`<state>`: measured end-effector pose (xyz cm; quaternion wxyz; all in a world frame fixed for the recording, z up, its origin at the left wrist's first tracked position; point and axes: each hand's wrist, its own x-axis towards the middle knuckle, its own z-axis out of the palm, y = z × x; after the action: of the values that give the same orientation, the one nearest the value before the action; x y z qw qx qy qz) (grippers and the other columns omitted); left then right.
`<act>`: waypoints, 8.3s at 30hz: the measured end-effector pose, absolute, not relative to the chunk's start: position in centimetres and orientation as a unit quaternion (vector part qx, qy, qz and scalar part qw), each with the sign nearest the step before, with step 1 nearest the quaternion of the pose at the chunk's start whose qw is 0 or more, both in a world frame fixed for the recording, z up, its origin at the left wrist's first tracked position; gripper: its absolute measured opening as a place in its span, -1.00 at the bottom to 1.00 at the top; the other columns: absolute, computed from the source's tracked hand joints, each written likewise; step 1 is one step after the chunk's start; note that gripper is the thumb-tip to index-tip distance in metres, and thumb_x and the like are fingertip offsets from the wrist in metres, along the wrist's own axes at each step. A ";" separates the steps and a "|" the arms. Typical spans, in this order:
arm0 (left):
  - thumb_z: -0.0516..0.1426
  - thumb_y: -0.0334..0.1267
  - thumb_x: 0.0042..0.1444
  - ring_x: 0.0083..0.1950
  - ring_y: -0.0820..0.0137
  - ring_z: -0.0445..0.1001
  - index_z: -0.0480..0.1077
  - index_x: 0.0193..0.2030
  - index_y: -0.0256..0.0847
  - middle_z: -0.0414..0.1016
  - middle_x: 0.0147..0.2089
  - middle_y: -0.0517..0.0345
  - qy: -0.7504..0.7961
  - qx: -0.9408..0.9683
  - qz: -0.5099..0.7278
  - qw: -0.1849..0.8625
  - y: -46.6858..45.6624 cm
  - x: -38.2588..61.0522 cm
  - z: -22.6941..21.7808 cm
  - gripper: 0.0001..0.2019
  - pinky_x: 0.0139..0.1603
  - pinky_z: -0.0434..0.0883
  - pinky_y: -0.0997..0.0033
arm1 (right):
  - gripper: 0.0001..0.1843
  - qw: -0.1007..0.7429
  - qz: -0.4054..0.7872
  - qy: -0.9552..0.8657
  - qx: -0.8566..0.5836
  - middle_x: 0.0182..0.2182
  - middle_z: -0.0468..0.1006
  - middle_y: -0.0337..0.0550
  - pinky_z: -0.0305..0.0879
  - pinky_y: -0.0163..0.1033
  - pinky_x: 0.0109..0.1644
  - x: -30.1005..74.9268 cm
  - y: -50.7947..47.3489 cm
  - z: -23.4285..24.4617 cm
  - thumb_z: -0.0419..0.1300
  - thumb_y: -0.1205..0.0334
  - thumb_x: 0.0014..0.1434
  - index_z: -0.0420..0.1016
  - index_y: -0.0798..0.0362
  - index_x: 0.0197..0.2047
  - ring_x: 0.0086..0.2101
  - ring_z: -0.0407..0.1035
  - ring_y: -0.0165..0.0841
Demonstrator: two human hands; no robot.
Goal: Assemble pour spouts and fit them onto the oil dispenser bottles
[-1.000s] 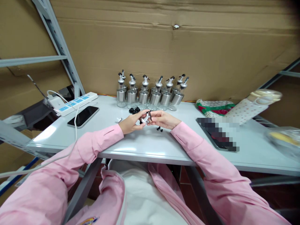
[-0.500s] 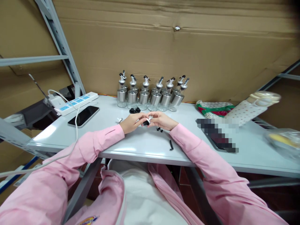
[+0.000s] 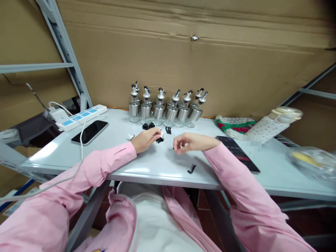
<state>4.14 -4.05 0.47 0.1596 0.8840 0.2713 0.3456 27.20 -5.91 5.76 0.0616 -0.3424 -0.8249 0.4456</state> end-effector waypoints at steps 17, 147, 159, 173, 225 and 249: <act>-0.01 -0.15 0.17 -0.23 0.49 0.36 0.15 -0.27 -0.23 0.28 -0.27 0.12 0.203 0.827 0.461 0.248 -3.6 4.5 0.0 -0.82 -0.16 0.37 0.42 | -0.89 0.099 0.319 -0.868 -0.367 -0.56 0.45 -0.25 0.19 -0.37 -0.40 25.1 -6.6 7.1 0.25 0.28 -0.11 0.42 0.13 -0.49 -0.52 0.28 -0.50; 0.03 0.28 -0.09 -0.44 0.47 0.35 0.11 -0.19 -0.22 0.33 -0.28 0.11 0.271 0.896 0.313 0.162 -2.5 3.0 -0.5 -0.43 -0.38 0.35 0.43 | -0.66 0.347 0.567 -0.684 -0.300 -0.60 0.51 -0.26 0.40 -0.30 -0.42 22.4 -4.3 2.5 0.37 0.22 -0.21 0.45 0.17 -0.33 -0.58 0.41 -0.47; -0.07 0.32 -0.07 -0.52 0.52 0.26 0.15 -0.35 -0.23 0.28 -0.42 0.20 0.266 0.901 0.341 0.034 -2.9 3.1 0.4 -0.44 -0.47 0.24 0.52 | -0.66 0.386 0.552 -0.670 -0.312 -0.58 0.54 -0.25 0.39 -0.31 -0.40 22.5 -4.4 2.6 0.36 0.26 -0.20 0.55 0.15 -0.28 -0.58 0.39 -0.50; -0.18 0.27 0.05 -0.53 0.51 0.21 0.19 -0.44 -0.26 0.21 -0.52 0.21 0.227 0.919 0.309 -0.094 -2.6 3.1 -0.2 -0.45 -0.50 0.17 0.54 | -0.66 0.379 0.567 -0.662 -0.310 -0.58 0.53 -0.25 0.38 -0.29 -0.41 22.3 -4.3 2.5 0.38 0.25 -0.23 0.55 0.15 -0.30 -0.58 0.39 -0.49; -0.09 0.11 0.14 -0.54 0.48 0.31 0.26 -0.45 -0.23 0.35 -0.55 0.22 0.274 0.919 0.265 -0.105 -2.9 2.8 0.4 -0.58 -0.49 0.09 0.49 | -0.66 0.412 0.554 -0.664 -0.286 -0.49 0.54 -0.25 0.37 -0.29 -0.32 22.3 -4.1 2.3 0.38 0.25 -0.22 0.49 0.12 -0.30 -0.50 0.41 -0.49; -0.04 0.02 0.13 -0.57 0.49 0.32 0.26 -0.48 -0.22 0.38 -0.58 0.23 0.261 0.917 0.274 -0.123 -3.2 3.1 0.3 -0.64 -0.53 0.07 0.49 | -0.66 0.401 0.573 -0.648 -0.301 -0.51 0.57 -0.24 0.38 -0.30 -0.30 22.2 -4.2 2.3 0.39 0.32 -0.27 0.53 0.13 -0.32 -0.49 0.42 -0.48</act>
<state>3.08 -3.18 0.26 -0.1230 0.9174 0.2614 0.2738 22.23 -4.23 2.34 0.4012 -0.3012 -0.6483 0.5727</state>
